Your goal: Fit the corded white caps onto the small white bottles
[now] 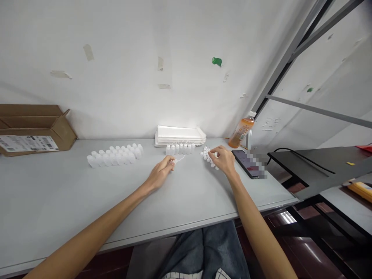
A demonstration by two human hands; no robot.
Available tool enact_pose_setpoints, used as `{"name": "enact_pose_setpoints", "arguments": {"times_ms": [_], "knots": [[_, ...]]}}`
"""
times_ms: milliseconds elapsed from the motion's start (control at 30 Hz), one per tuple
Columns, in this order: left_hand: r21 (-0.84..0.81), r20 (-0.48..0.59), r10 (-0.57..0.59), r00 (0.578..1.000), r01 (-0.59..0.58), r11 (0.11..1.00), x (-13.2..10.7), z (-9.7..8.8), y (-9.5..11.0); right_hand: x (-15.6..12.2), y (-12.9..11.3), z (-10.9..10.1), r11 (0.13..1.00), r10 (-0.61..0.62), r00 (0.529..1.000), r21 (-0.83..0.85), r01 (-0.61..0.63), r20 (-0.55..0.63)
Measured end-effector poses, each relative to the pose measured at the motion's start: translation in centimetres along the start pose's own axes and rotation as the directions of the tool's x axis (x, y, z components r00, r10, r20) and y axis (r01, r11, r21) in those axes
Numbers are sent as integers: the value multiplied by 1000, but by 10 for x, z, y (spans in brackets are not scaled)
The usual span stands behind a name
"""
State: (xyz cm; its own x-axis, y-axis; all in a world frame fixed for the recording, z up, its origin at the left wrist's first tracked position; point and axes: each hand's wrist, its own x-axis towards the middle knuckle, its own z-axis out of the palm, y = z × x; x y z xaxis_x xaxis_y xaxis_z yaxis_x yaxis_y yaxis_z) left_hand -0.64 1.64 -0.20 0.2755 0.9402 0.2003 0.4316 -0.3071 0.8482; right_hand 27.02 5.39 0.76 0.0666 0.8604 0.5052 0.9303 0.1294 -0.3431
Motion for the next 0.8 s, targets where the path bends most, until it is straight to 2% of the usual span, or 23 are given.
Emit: {"name": "enact_pose_setpoints", "arguments": {"times_ms": [100,233,367,500,667,800], "knots": [[-54,43,-61,997,63,997,-2,0,3,-2,-3,3,998,-56,998,-38,57,26],[-18,2,-91,996,91,996,-3,0,9,-3,-4,6,993,-94,995,-70,97,45],[21,-35,-51,998,52,998,-2,2,10,-3,0,7,991,-116,992,-62,119,54],[30,-6,-13,1000,13,999,-2,2,9,-3,-3,6,986,-164,986,-16,164,41],[49,64,-27,998,24,999,-1,1,9,-11,-27,5,952,-263,961,185,243,89],[148,70,8,998,-18,989,0,0,9,-23,-48,9,928,-351,916,200,314,192]]}}
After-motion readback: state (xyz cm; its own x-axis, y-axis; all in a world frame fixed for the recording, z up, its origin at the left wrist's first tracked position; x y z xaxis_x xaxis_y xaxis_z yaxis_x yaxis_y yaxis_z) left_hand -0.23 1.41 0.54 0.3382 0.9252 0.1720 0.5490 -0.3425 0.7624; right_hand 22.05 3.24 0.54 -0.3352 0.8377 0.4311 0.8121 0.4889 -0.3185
